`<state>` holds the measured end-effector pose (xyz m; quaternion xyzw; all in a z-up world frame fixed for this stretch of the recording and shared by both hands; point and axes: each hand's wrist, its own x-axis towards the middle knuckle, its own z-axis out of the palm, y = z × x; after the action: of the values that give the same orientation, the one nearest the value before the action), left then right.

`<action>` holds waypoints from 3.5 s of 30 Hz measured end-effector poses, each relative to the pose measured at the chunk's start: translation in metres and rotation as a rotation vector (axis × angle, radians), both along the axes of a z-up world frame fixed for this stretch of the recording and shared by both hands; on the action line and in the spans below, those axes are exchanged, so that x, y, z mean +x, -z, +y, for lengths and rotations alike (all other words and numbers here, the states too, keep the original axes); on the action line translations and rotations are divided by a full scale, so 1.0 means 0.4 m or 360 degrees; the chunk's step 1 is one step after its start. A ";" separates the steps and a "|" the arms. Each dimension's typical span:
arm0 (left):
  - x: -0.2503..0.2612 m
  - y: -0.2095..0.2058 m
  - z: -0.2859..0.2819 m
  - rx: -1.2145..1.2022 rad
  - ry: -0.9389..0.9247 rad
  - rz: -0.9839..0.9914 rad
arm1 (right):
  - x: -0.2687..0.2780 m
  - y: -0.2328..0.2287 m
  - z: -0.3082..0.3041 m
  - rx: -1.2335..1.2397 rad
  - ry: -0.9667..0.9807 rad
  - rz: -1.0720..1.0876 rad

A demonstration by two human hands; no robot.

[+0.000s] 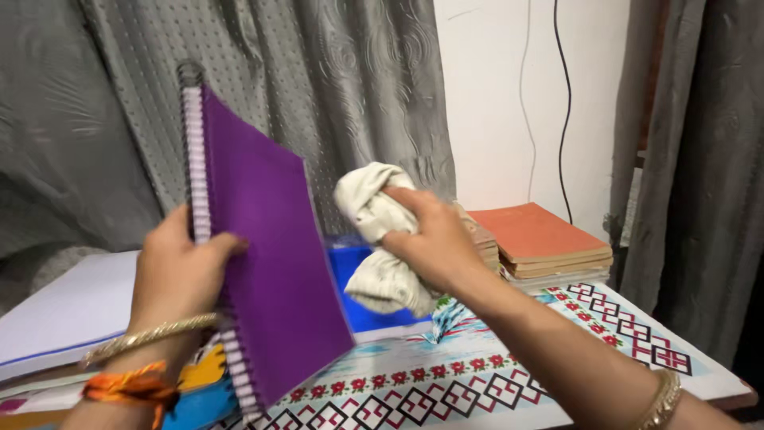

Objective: The person wipes the covers of several spiral-bound notebooks with a white cloth. They handle a purple notebook and a white notebook, wiping the front and back covers and edges before placing them back on the table.

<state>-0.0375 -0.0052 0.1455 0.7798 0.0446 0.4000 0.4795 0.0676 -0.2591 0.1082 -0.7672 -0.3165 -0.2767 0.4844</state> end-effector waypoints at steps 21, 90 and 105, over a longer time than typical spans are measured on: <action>0.244 0.114 -0.004 -0.1650 0.0060 -0.0258 | -0.163 0.038 0.082 -0.0472 0.0174 -0.1042; 0.319 0.559 0.154 0.0057 -0.0220 0.0822 | 0.263 0.246 0.430 -0.0907 -0.0505 -0.0523; 0.320 0.592 0.138 -0.0082 -0.0233 0.0500 | -0.031 0.330 0.193 -0.1157 -0.0082 -0.0530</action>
<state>0.0907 0.0501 -0.0912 0.8148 0.1860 0.3057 0.4562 0.0550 -0.1820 -0.0237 -0.8250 -0.4871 -0.2552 0.1303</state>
